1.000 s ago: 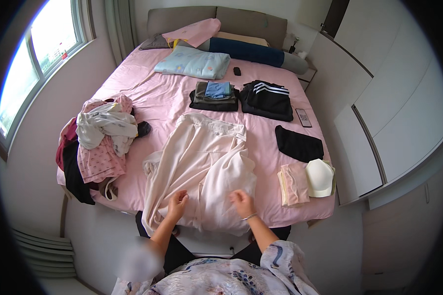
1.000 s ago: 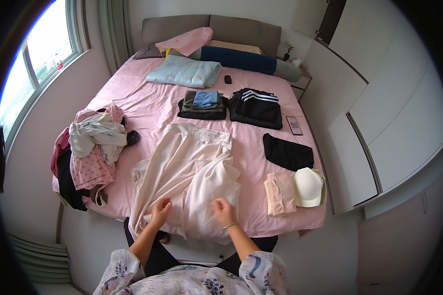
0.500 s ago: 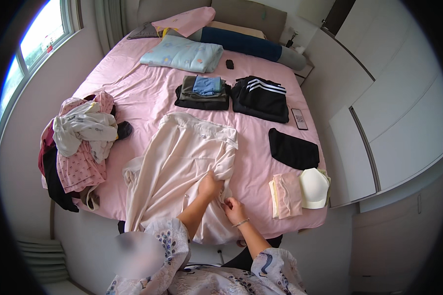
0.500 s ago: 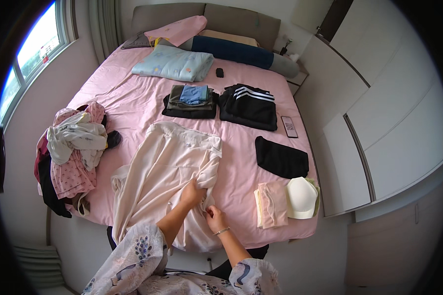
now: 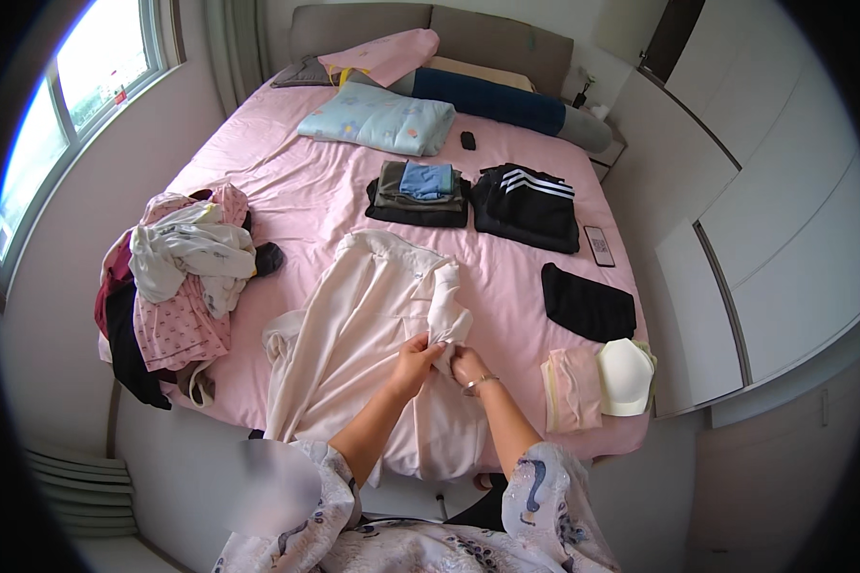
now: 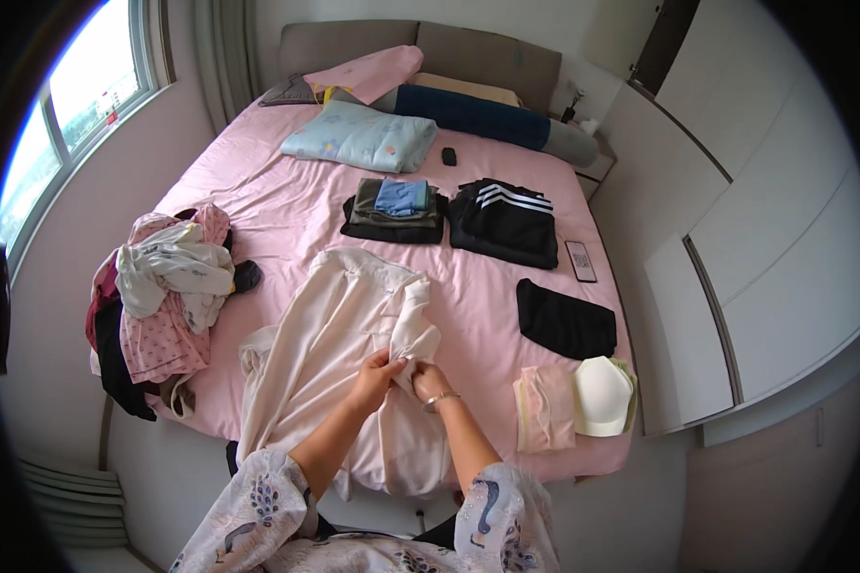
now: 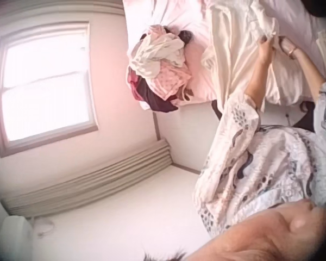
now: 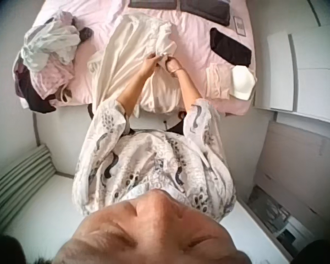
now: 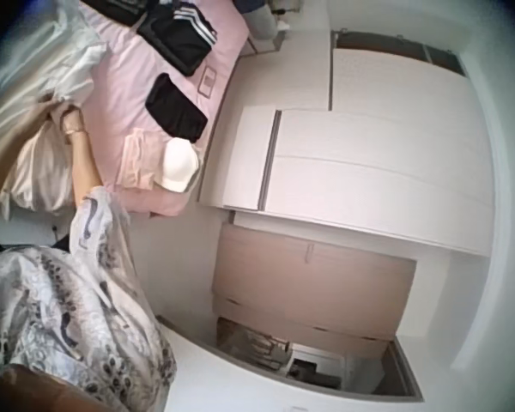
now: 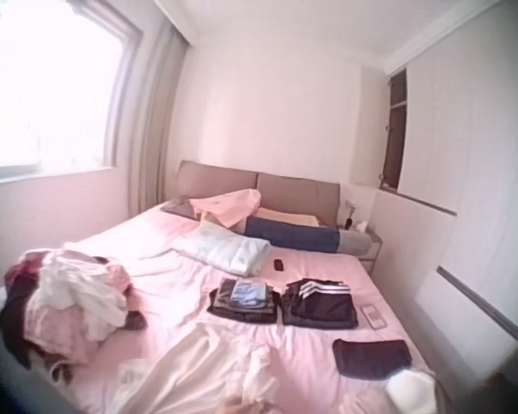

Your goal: The person folds a white bra and places it on a stack of folded clothes. Then the person picks up a light pink button-up shirt, lays it flat on the bed, buttons it, and folds it neatly.

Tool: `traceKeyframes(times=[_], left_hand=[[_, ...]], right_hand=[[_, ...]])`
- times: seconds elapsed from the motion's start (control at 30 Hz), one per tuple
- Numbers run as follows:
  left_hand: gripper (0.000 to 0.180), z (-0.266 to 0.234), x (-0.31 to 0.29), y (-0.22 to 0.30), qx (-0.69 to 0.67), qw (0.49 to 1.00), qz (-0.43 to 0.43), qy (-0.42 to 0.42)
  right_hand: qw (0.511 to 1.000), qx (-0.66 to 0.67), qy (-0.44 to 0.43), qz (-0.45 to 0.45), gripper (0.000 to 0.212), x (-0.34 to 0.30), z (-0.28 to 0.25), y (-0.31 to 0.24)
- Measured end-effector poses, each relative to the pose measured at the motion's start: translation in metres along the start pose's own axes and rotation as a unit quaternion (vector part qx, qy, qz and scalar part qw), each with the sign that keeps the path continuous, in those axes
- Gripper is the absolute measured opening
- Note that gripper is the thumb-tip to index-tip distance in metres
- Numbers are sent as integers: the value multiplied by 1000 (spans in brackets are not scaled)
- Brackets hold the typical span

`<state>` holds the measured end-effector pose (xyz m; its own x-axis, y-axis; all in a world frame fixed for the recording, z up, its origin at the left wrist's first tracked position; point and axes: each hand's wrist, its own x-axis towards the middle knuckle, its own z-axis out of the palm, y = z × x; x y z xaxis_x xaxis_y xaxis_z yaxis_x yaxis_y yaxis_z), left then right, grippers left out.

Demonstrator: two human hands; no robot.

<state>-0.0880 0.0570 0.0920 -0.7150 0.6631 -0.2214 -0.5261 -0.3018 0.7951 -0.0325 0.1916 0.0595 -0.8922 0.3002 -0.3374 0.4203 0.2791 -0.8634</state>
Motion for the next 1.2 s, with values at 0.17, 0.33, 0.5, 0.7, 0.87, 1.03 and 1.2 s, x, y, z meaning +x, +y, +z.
traceKeyframes(times=[0.17,0.33,0.5,0.7,0.87,1.03,1.2], left_hand=[[22,3,-6,10,64,997,-2,-43],[38,-49,-4,-14,197,972,102,77],[42,-103,-27,-11,483,807,249,231],[44,-180,-50,81,519,627,296,501],[50,-212,-62,102,595,612,146,501],[40,-280,-48,68,313,839,126,426],[22,-277,-48,83,-101,944,-93,299]], right_hand=[[949,251,-131,139,33,8,5,-15],[911,396,-59,101,29,10,-23,9],[988,-58,143,24,25,4,-128,17],[862,-150,472,-111,22,-22,-197,10],[795,-155,577,-107,24,-13,-195,20],[776,-269,510,-254,32,-7,-160,-1],[855,-286,371,-222,38,19,-95,13]])
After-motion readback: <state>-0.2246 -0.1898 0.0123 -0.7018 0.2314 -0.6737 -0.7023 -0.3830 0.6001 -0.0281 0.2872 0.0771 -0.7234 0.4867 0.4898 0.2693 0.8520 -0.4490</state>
